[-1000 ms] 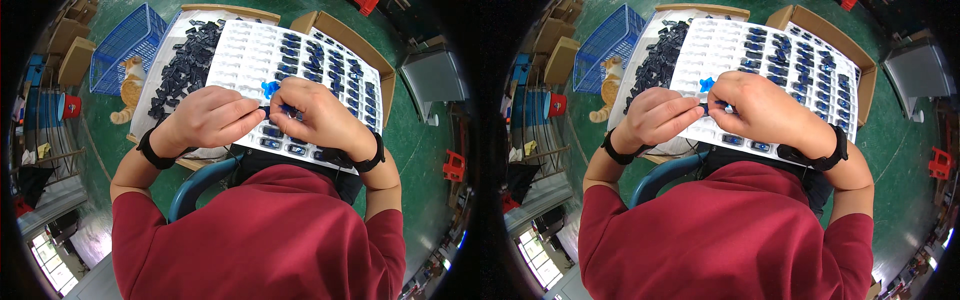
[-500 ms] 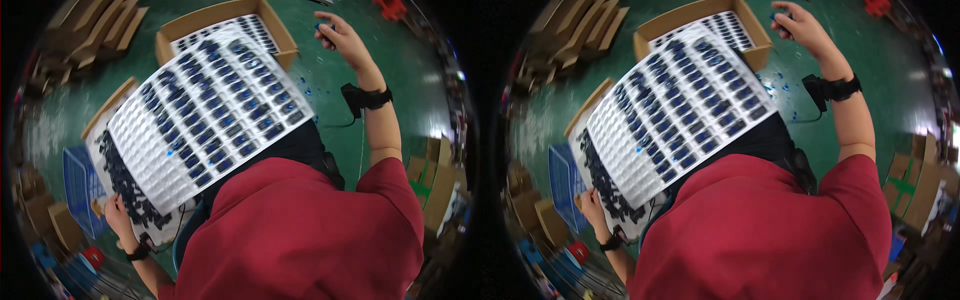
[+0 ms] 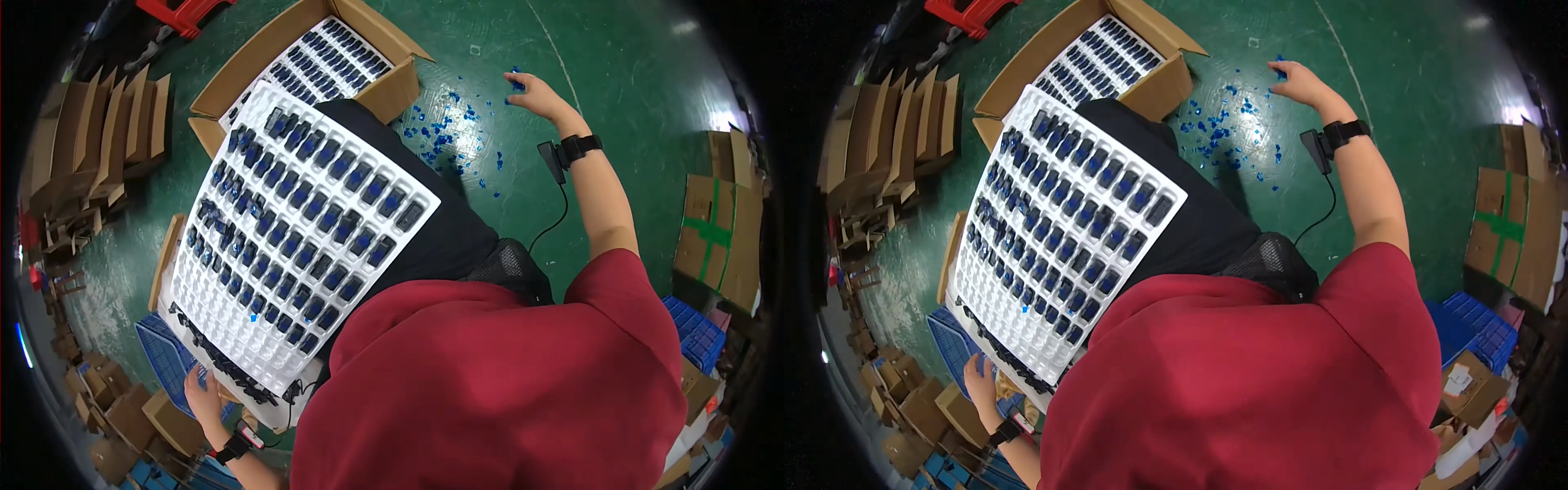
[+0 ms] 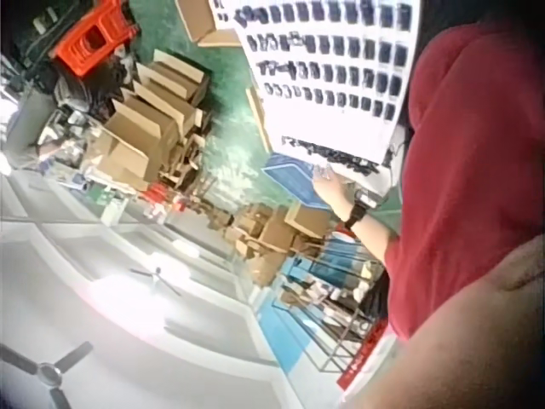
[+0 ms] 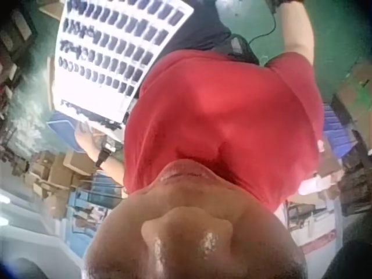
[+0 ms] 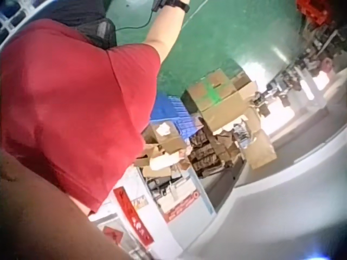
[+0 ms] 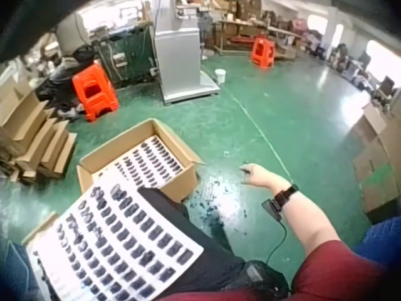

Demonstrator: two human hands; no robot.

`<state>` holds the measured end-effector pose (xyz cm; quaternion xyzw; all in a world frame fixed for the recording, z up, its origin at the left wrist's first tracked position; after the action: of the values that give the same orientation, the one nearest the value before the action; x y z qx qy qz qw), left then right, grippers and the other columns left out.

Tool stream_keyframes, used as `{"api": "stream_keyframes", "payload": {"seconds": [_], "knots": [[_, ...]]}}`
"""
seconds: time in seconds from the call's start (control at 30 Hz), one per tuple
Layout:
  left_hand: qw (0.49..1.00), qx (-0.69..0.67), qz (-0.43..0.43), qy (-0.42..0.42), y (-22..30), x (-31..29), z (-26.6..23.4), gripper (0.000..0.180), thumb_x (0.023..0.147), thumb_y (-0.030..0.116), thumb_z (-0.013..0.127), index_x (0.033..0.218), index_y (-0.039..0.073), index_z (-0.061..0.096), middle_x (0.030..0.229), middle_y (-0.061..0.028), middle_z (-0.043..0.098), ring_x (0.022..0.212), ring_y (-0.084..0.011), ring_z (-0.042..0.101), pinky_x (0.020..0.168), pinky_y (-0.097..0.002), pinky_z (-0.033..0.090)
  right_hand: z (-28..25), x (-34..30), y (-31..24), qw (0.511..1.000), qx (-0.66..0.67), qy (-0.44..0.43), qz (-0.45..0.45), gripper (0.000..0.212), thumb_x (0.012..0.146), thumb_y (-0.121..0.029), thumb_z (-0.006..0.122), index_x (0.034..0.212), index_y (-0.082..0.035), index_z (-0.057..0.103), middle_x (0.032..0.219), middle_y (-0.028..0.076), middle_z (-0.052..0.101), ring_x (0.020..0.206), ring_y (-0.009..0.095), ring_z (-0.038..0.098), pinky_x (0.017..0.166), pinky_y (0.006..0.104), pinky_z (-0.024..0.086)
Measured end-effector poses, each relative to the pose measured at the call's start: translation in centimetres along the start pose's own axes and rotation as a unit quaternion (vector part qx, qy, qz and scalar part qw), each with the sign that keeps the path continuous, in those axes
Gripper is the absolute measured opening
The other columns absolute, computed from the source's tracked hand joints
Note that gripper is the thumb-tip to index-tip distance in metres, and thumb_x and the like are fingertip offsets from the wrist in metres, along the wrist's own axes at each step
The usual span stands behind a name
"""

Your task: Placing small blue electronic components into individual slots in a white plastic organizer tray.

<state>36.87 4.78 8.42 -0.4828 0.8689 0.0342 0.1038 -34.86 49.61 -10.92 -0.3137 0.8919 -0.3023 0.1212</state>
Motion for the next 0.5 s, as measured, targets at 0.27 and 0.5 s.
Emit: {"api": "stream_keyframes", "payload": {"seconds": [0.27, 0.5], "knots": [[0.999, 0.043, 0.009, 0.007, 2.6, 1.4, -2.4, 0.029, 0.083, 0.015, 0.061, 0.105, -0.002, 0.059, 0.104, -0.0196, 0.06, 0.098, -0.0367, 0.056, 0.085, -0.0421, 0.044, 2.3, -0.5, 3.5, 0.973, 0.1, -0.013, 0.209, 0.033, 0.083, -0.013, 0.063, 0.113, 0.0, 0.059, 0.095, 0.012, 0.066, 0.069, 0.012, 0.064, 0.061, 0.025, 0.053], [0.998, 0.054, 0.029, 0.016, 5.5, 3.0, -3.5, 0.027, 0.083, 0.015, 0.061, 0.105, 0.0, 0.059, 0.104, -0.0181, 0.061, 0.097, -0.0358, 0.057, 0.085, -0.0407, 0.044, 2.2, -0.2, 3.1, 0.969, -0.011, -0.043, 0.244, 0.035, 0.088, -0.035, 0.055, 0.089, -0.001, 0.067, 0.075, 0.012, 0.067, 0.065, 0.02, 0.064, 0.064, 0.0322, 0.051]]}}
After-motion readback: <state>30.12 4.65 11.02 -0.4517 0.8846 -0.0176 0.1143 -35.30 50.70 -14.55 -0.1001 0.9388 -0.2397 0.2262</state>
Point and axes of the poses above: each hand's wrist, its own x-axis towards the middle knuckle, its own z-axis out of the palm, y = z × x, the point moved 8 cm from there along x, towards the middle knuckle
